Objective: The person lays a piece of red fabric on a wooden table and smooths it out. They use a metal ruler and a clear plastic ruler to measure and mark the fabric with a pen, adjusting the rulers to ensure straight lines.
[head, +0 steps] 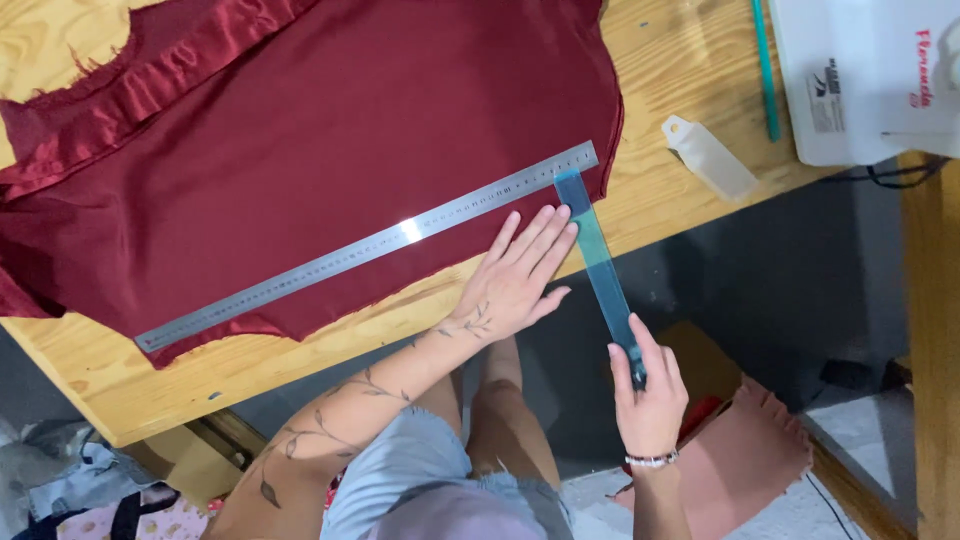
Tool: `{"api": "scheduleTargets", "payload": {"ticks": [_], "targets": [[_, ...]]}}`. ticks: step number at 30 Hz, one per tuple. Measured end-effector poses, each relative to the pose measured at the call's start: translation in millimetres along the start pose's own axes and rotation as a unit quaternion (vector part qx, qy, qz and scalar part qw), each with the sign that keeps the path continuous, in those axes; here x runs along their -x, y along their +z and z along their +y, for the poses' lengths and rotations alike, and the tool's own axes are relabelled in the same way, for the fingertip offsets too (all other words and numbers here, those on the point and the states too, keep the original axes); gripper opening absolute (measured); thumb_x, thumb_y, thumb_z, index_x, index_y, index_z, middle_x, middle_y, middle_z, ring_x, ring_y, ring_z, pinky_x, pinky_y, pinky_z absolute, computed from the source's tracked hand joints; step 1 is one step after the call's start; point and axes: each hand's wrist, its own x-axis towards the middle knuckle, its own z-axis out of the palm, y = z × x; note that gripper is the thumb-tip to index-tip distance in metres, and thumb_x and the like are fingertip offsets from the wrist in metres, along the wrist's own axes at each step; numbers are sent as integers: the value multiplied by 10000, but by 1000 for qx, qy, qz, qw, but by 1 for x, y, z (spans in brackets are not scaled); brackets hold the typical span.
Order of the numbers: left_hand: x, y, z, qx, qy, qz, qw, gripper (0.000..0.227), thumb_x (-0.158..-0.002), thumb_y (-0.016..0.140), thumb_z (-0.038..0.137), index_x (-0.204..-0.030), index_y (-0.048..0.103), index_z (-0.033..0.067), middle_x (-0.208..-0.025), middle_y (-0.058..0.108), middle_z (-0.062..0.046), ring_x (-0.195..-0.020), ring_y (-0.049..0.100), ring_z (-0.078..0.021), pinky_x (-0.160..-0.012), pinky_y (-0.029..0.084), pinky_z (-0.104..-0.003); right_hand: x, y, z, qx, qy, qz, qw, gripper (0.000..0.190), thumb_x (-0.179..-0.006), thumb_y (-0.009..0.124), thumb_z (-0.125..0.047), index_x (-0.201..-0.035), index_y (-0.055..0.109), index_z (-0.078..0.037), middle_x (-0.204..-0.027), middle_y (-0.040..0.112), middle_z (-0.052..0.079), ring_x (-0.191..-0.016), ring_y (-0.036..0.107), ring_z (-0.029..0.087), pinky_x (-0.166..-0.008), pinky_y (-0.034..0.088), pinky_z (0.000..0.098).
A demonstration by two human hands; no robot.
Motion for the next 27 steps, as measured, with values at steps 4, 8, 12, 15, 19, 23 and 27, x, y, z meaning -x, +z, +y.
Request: {"api": "scheduleTargets", "payload": {"ticks": [4,8,12,15,19,23,27], "targets": [[-2,4,-1,13,-5,9,1000,687,-1061,594,430,-1564,336,40,-1634,301,-154,-1531,301,-302,-1260,230,-481,-1,6,15,32,-9,-15,999,456,-976,640,-328,-1391,628,-138,-979,657,98,-776,637,205,-580,518,302],[-2,7,-6,122,5,39,992,602,-1060,635,270,-1541,361,32,-1618,337,-160,-1525,349,-316,-1274,267,-489,-6,6,12,23,13,-27,999,451,-973,635,-324,-1381,629,-133,-969,664,85,-790,639,211,-618,529,316],[0,3,-16,206,43,105,972,518,-1049,683,125,-1491,434,21,-1554,441,-174,-1445,515,-311,-1240,409,-471,-12,4,-1,-39,24,-29,999,415,-991,576,-271,-1346,609,-58,-1136,704,103,-943,682,242,-805,557,334],[1,-5,-19,214,25,145,966,456,-1027,696,83,-1431,504,-3,-1483,522,-193,-1395,556,-329,-1213,439,-488,-9,14,9,-3,-51,19,999,402,-990,641,-231,-1334,641,-21,-883,654,92,-703,560,199,-616,464,310],[-3,-7,-28,126,19,102,987,492,-1046,711,176,-1454,499,0,-1524,473,-176,-1450,454,-323,-1229,369,-511,-4,19,16,43,-30,6,999,410,-984,664,-249,-1346,643,-58,-915,665,98,-751,599,226,-615,500,313],[-10,-2,-32,11,42,32,999,714,-1068,673,528,-1525,438,31,-1584,384,-157,-1489,370,-304,-1237,288,-481,-1,18,16,64,-40,9,997,412,-980,692,-228,-1348,643,-50,-906,649,129,-734,582,251,-599,506,323],[-11,4,-34,-35,61,24,997,772,-1071,618,635,-1528,449,36,-1579,391,-160,-1479,383,-304,-1230,299,-461,0,16,12,64,-33,3,997,431,-975,705,-197,-1363,637,-22,-886,620,139,-730,541,257,-596,479,337]]}}
